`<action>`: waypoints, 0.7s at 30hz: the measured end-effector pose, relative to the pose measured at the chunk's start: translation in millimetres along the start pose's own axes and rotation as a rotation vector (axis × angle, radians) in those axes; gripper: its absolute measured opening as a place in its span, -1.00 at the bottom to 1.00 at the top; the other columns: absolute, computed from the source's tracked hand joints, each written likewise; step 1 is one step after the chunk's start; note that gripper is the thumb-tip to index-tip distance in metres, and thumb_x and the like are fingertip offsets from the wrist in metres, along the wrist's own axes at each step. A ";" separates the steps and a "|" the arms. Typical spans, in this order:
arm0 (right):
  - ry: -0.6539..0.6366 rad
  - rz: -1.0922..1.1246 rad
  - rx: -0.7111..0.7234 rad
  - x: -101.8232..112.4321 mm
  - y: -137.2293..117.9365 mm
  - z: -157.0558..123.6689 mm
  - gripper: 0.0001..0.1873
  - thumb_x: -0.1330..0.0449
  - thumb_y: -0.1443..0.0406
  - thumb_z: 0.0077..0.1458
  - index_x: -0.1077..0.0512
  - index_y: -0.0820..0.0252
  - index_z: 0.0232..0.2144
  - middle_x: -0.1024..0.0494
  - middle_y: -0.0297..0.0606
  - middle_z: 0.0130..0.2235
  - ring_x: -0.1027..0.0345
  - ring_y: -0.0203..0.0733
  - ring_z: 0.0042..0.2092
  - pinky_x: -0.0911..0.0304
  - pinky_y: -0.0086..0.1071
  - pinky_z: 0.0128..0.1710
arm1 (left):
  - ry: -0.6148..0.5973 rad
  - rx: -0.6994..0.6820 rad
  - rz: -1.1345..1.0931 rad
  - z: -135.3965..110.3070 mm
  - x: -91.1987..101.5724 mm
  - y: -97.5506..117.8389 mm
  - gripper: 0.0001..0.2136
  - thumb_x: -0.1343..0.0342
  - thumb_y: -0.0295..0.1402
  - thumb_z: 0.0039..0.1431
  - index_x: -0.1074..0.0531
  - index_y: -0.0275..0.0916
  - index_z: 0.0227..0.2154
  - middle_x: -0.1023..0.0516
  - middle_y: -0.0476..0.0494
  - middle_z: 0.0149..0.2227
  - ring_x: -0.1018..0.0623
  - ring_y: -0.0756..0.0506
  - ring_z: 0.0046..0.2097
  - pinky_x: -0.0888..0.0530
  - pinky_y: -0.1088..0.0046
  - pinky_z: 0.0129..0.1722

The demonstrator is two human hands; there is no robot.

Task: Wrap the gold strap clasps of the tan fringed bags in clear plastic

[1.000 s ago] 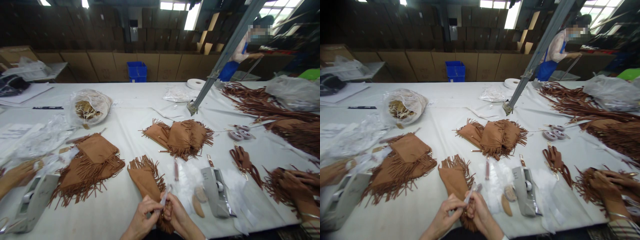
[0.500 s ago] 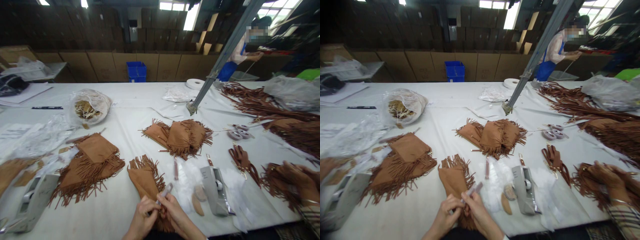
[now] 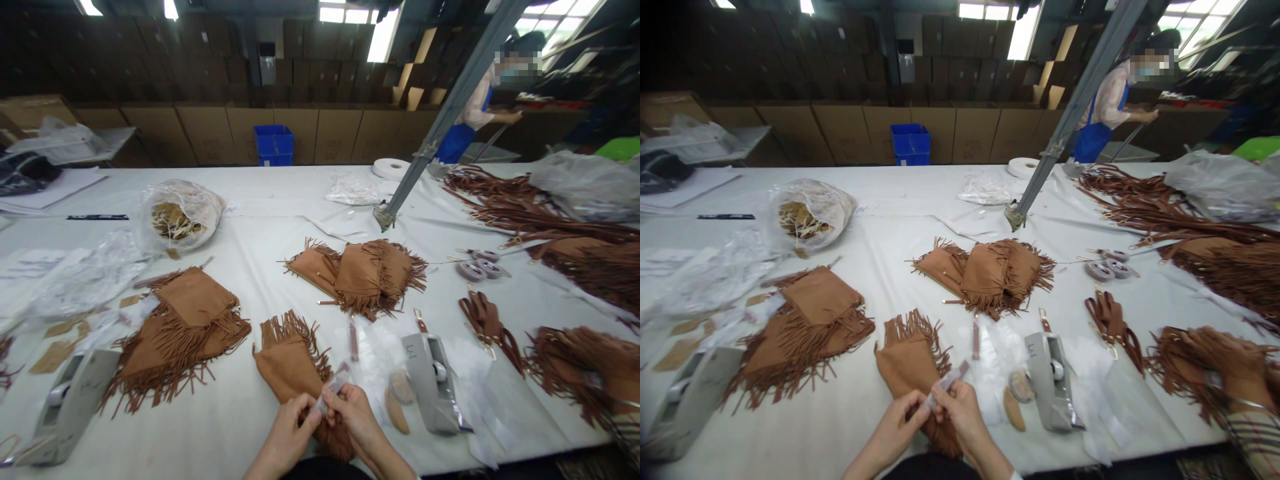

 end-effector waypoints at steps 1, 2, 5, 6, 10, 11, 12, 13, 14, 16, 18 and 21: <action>0.004 0.004 -0.007 1.7 1.4 -0.1 -0.59 -0.41 0.07 -0.22 -0.39 0.28 -0.52 -0.36 -0.45 -0.71 -0.13 -0.44 -0.68 -0.03 -0.54 -0.66 | -0.018 -0.017 0.040 -0.7 0.1 0.3 -0.66 0.01 -0.06 0.19 -0.46 -0.25 -0.40 -0.58 -0.11 -0.38 -0.48 -0.08 -0.33 -0.33 0.48 -0.31; 0.006 0.010 -0.015 2.9 2.1 -0.5 -0.58 -0.39 0.05 -0.19 -0.38 0.28 -0.53 -0.37 -0.43 -0.70 -0.15 -0.43 -0.68 -0.05 -0.55 -0.66 | -0.018 -0.023 0.071 -1.6 0.6 -0.2 -0.64 0.04 -0.06 0.20 -0.48 -0.25 -0.41 -0.57 -0.10 -0.39 -0.47 -0.08 -0.33 -0.32 0.48 -0.31; -0.002 0.049 -0.057 3.0 0.2 -3.1 -0.54 -0.29 -0.03 -0.08 -0.38 0.29 -0.52 -0.42 -0.35 -0.68 -0.21 -0.41 -0.67 -0.14 -0.54 -0.64 | 0.049 -0.015 0.142 -3.7 2.7 -3.5 -0.65 0.05 -0.09 0.21 -0.48 -0.25 -0.42 -0.53 -0.10 -0.42 -0.44 -0.09 -0.33 -0.30 0.47 -0.31; -0.003 0.071 -0.071 2.0 -1.3 -4.1 -0.54 -0.27 -0.04 -0.05 -0.39 0.29 -0.49 -0.43 -0.34 -0.68 -0.22 -0.40 -0.66 -0.16 -0.54 -0.63 | 0.076 -0.014 0.158 -4.0 3.2 -4.2 -0.65 0.04 -0.10 0.21 -0.48 -0.26 -0.44 -0.51 -0.10 -0.43 -0.43 -0.09 -0.33 -0.29 0.46 -0.31; 0.023 0.129 -0.087 0.0 -4.0 -4.7 -0.56 -0.31 0.01 -0.08 -0.39 0.27 -0.35 -0.41 -0.40 -0.68 -0.21 -0.42 -0.67 -0.16 -0.57 -0.64 | 0.115 -0.019 0.154 -3.4 2.1 -2.4 -0.66 0.02 -0.13 0.21 -0.46 -0.27 -0.48 -0.47 -0.09 -0.45 -0.43 -0.09 -0.34 -0.29 0.47 -0.33; 0.038 0.129 -0.083 2.4 -3.4 -3.6 -0.56 -0.32 0.01 -0.09 -0.39 0.26 -0.35 -0.41 -0.40 -0.67 -0.21 -0.42 -0.67 -0.15 -0.57 -0.65 | 0.113 -0.016 0.151 -3.6 1.5 -1.9 -0.66 0.02 -0.13 0.20 -0.47 -0.27 -0.47 -0.47 -0.09 -0.46 -0.43 -0.09 -0.35 -0.29 0.47 -0.33; 0.066 0.125 -0.075 7.7 -3.0 -2.2 -0.55 -0.32 0.01 -0.10 -0.39 0.26 -0.34 -0.42 -0.39 -0.65 -0.21 -0.41 -0.67 -0.14 -0.57 -0.66 | 0.109 -0.009 0.151 -4.3 0.9 -1.9 -0.66 0.02 -0.13 0.20 -0.48 -0.28 -0.47 -0.47 -0.09 -0.46 -0.43 -0.09 -0.35 -0.29 0.46 -0.33; 0.111 0.115 -0.056 16.9 -3.4 -0.7 -0.53 -0.32 -0.01 -0.11 -0.40 0.25 -0.32 -0.45 -0.36 -0.62 -0.24 -0.40 -0.65 -0.15 -0.56 -0.65 | 0.102 0.001 0.152 -5.7 0.3 -3.0 -0.65 0.02 -0.12 0.20 -0.48 -0.28 -0.46 -0.47 -0.10 -0.46 -0.43 -0.09 -0.36 -0.30 0.46 -0.33; 0.176 0.094 -0.023 30.9 -5.4 0.4 -0.50 -0.31 -0.03 -0.12 -0.40 0.24 -0.29 -0.49 -0.33 -0.57 -0.28 -0.37 -0.62 -0.16 -0.54 -0.63 | 0.092 0.011 0.151 -7.6 -0.1 -5.2 -0.64 0.02 -0.11 0.20 -0.49 -0.29 -0.46 -0.48 -0.11 -0.46 -0.43 -0.10 -0.36 -0.30 0.45 -0.33; 0.369 -0.048 0.085 73.6 -16.3 -2.0 -0.45 -0.26 -0.08 -0.12 -0.42 0.23 -0.25 -0.54 -0.24 -0.47 -0.36 -0.29 -0.54 -0.23 -0.48 -0.56 | 0.067 0.030 0.139 -12.4 -0.2 -13.3 -0.62 0.04 -0.09 0.20 -0.49 -0.29 -0.44 -0.50 -0.12 -0.46 -0.45 -0.11 -0.35 -0.32 0.44 -0.33; 0.616 -0.318 0.193 130.2 -35.8 -15.3 -0.42 -0.16 -0.13 -0.10 -0.45 0.25 -0.29 -0.57 -0.15 -0.41 -0.43 -0.17 -0.42 -0.29 -0.39 -0.45 | 0.038 0.042 0.120 -16.1 0.7 -24.3 -0.61 0.04 -0.07 0.20 -0.50 -0.29 -0.43 -0.52 -0.14 -0.44 -0.47 -0.13 -0.33 -0.34 0.43 -0.31; 0.939 -0.637 0.217 213.1 -64.6 -50.7 -0.41 -0.02 -0.12 -0.07 -0.49 0.27 -0.34 -0.59 -0.06 -0.33 -0.43 0.05 -0.21 -0.30 -0.26 -0.24 | -0.020 0.048 0.104 -17.1 0.8 -37.6 -0.62 0.02 -0.06 0.18 -0.52 -0.28 -0.41 -0.55 -0.16 -0.41 -0.50 -0.16 -0.30 -0.37 0.41 -0.27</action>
Point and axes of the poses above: each hand's wrist, its own z-axis towards the middle knuckle, its own x-axis out of the back of the hand, y = z × x, the point moved 3 cm from there along z, towards the middle knuckle
